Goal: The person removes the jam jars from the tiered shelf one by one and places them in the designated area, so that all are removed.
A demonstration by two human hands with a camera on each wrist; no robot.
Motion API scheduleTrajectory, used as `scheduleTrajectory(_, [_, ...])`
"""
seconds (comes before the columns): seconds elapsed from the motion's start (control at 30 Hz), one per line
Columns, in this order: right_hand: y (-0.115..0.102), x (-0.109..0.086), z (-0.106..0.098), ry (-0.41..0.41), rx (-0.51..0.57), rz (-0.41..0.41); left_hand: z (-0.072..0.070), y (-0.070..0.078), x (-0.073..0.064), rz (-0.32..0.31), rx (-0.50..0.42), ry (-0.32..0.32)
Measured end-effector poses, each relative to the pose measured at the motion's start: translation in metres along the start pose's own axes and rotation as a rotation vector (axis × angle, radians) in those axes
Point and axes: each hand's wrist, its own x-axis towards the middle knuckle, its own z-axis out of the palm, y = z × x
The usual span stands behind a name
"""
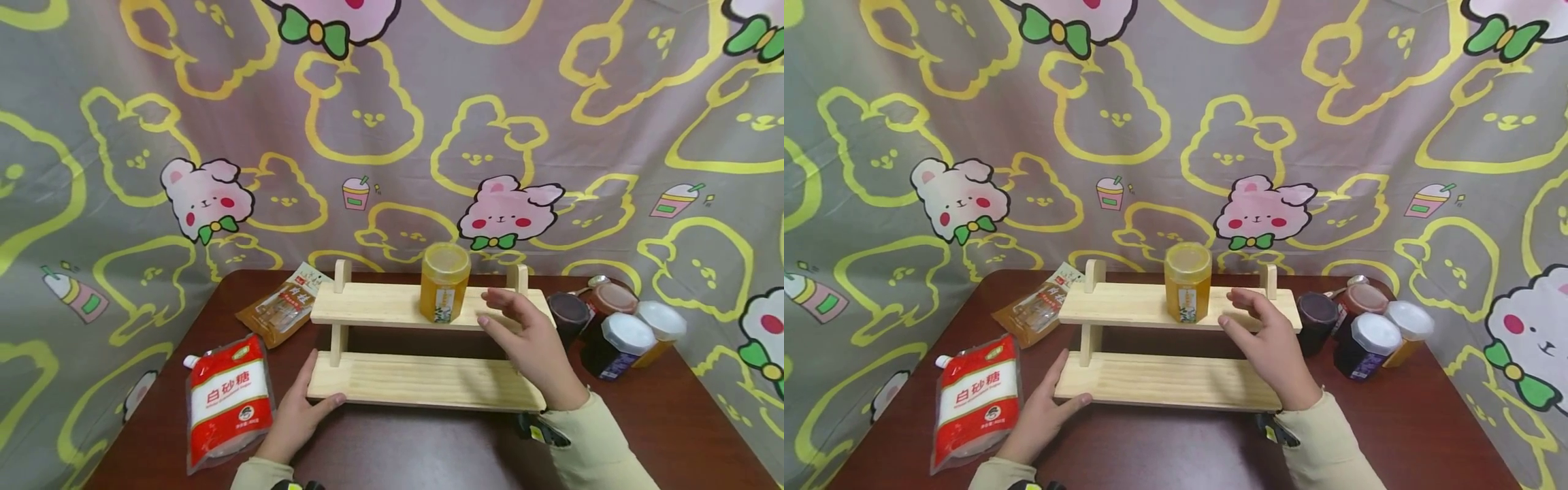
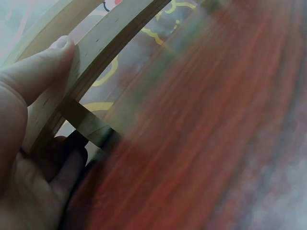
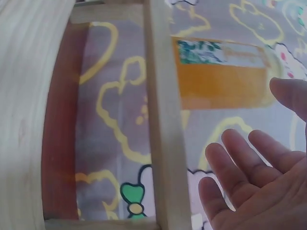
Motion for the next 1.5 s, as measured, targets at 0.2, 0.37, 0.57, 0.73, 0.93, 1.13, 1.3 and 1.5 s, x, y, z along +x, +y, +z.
scheduleTrajectory(0.2, [0.001,-0.014,-0.012,0.119,-0.012,-0.027,0.002,0.0,-0.001,-0.005,0.009,-0.002])
scheduleTrajectory(0.37, [0.006,-0.023,-0.018,0.212,0.021,0.025,0.004,-0.001,0.001,-0.021,-0.017,0.007])
scheduleTrajectory(0.57, [0.013,-0.032,-0.023,0.326,0.073,0.087,0.006,-0.001,0.001,-0.031,-0.029,0.028])
scheduleTrajectory(0.73, [0.018,-0.034,-0.029,0.374,0.114,0.092,0.006,0.001,0.0,-0.028,-0.034,0.045])
scheduleTrajectory(0.93, [0.032,-0.033,-0.034,0.439,0.118,0.091,0.003,0.003,-0.001,-0.021,-0.022,0.056])
scheduleTrajectory(1.13, [0.053,-0.029,-0.04,0.557,0.049,0.06,0.002,0.003,0.001,-0.05,-0.045,0.054])
scheduleTrajectory(1.3, [0.069,-0.028,-0.043,0.706,-0.021,0.021,0.001,0.004,0.0,-0.066,-0.03,0.055])
scheduleTrajectory(1.5, [0.089,-0.025,-0.054,0.826,-0.067,-0.014,0.0,0.008,-0.001,-0.057,-0.03,0.041])
